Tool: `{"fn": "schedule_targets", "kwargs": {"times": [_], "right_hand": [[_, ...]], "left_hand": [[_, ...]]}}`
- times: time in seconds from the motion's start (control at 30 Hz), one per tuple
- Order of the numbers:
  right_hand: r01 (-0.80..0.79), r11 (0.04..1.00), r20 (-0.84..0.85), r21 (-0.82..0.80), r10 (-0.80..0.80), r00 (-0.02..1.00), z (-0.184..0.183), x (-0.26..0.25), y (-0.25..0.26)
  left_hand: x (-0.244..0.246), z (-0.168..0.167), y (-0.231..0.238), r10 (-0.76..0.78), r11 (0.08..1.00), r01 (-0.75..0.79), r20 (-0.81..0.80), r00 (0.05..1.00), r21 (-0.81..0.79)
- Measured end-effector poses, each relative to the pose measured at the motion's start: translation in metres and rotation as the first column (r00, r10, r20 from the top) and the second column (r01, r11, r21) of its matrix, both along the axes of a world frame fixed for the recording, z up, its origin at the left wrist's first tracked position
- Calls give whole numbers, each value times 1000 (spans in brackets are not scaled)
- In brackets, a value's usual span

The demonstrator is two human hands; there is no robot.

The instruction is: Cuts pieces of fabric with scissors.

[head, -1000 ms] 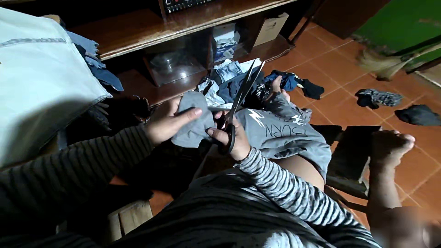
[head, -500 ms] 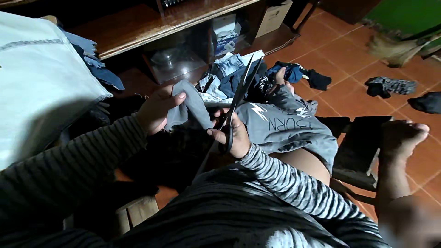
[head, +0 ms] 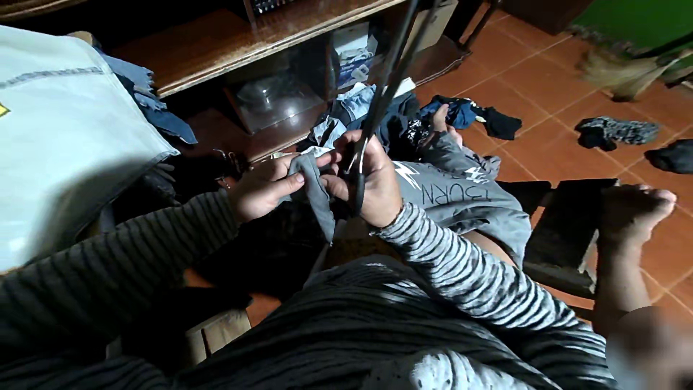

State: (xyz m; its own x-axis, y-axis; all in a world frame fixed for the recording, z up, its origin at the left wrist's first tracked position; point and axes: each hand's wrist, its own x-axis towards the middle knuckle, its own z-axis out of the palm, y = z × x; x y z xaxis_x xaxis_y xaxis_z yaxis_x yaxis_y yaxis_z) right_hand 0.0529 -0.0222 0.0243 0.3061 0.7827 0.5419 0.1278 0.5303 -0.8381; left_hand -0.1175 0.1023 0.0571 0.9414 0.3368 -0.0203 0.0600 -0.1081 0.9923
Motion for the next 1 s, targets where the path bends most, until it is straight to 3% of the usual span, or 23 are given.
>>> {"fn": "schedule_targets", "kwargs": {"times": [0.1,0.33,0.5,0.6,0.7,0.83,0.93,1.0], "right_hand": [[59,997,-18,-55,-60,998,1,-8,1],[120,984,-29,-131,-125,992,-2,-20,1],[149,977,-37,-152,-156,987,-3,-22,1],[151,973,-39,-176,-160,986,-1,-24,3],[165,961,-54,-220,-181,982,-1,-24,2],[150,951,-94,-271,-181,979,0,-19,-4],[51,956,-130,-289,-92,987,4,-15,-13],[-6,960,-124,-281,-30,992,6,-13,-18]], "left_hand": [[1,3,-3,86,985,-75,-62,994,154],[2,4,-6,210,914,-182,-38,977,363],[1,9,-13,338,850,-238,-141,930,470],[1,4,-14,275,859,-217,-60,960,464],[0,2,-17,195,915,-185,11,981,359],[0,5,-18,172,937,-142,-66,983,319],[2,6,-20,214,925,-151,-150,965,348],[3,2,-18,200,924,-153,-100,975,351]]}}
